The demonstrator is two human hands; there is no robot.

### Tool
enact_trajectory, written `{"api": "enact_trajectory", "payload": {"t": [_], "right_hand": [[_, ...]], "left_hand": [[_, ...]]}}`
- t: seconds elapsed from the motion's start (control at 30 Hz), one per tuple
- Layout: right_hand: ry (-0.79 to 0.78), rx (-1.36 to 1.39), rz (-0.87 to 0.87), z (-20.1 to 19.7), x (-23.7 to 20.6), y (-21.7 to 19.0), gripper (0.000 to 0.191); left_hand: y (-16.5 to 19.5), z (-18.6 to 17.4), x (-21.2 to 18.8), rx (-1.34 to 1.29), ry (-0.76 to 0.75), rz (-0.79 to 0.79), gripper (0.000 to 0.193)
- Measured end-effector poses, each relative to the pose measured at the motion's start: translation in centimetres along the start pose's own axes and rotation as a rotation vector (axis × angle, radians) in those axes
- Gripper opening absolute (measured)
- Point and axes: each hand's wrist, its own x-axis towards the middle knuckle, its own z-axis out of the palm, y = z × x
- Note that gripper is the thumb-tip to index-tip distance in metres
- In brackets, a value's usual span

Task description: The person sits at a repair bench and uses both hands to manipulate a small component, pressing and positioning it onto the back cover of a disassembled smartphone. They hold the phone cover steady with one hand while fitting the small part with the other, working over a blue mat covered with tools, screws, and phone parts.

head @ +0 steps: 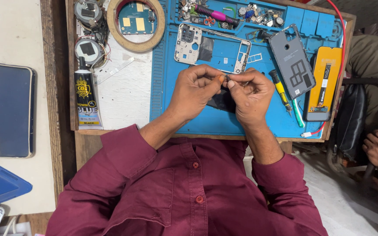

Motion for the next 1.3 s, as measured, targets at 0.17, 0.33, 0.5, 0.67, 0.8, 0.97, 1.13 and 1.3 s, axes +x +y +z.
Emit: {"api": "enact_trajectory", "payload": {"t": [0.17,0.33,0.5,0.67,0.8,0.97,1.13,1.3], "right_hand": [[0.012,-0.091,-0.019,0.19,-0.22,-0.02,0.012],[-0.007,-0.075,0.011,0.03,-0.06,0.03,0.012],[-0.023,-0.029,0.036,-0.23,0.11,0.14,0.011],[-0.045,0.021,0.037,-0.35,0.21,0.27,0.011],[-0.051,0.046,0.053,-0.39,0.29,0.23,0.011],[-0.064,0.048,0.063,-0.50,0.40,0.13,0.010],[-0.062,0.045,0.042,-0.48,0.12,0.32,0.009],[-0.040,0.067,0.020,-0.57,-0.19,0.54,0.009]], "left_hand": [[-0.54,0.02,-0.05,-0.006,-0.009,0.035,0.012],[-0.57,-0.18,-0.10,0.052,-0.030,0.079,0.012],[-0.54,-0.18,0.00,0.037,-0.036,0.092,0.011],[-0.59,-0.22,0.09,0.038,-0.040,0.100,0.010],[-0.53,-0.23,0.19,0.035,-0.047,0.104,0.010],[-0.43,-0.24,0.23,0.035,-0.052,0.106,0.011],[-0.57,-0.25,-0.03,0.049,-0.040,0.098,0.012],[-0.77,-0.04,-0.13,0.060,-0.019,0.050,0.017]]}}
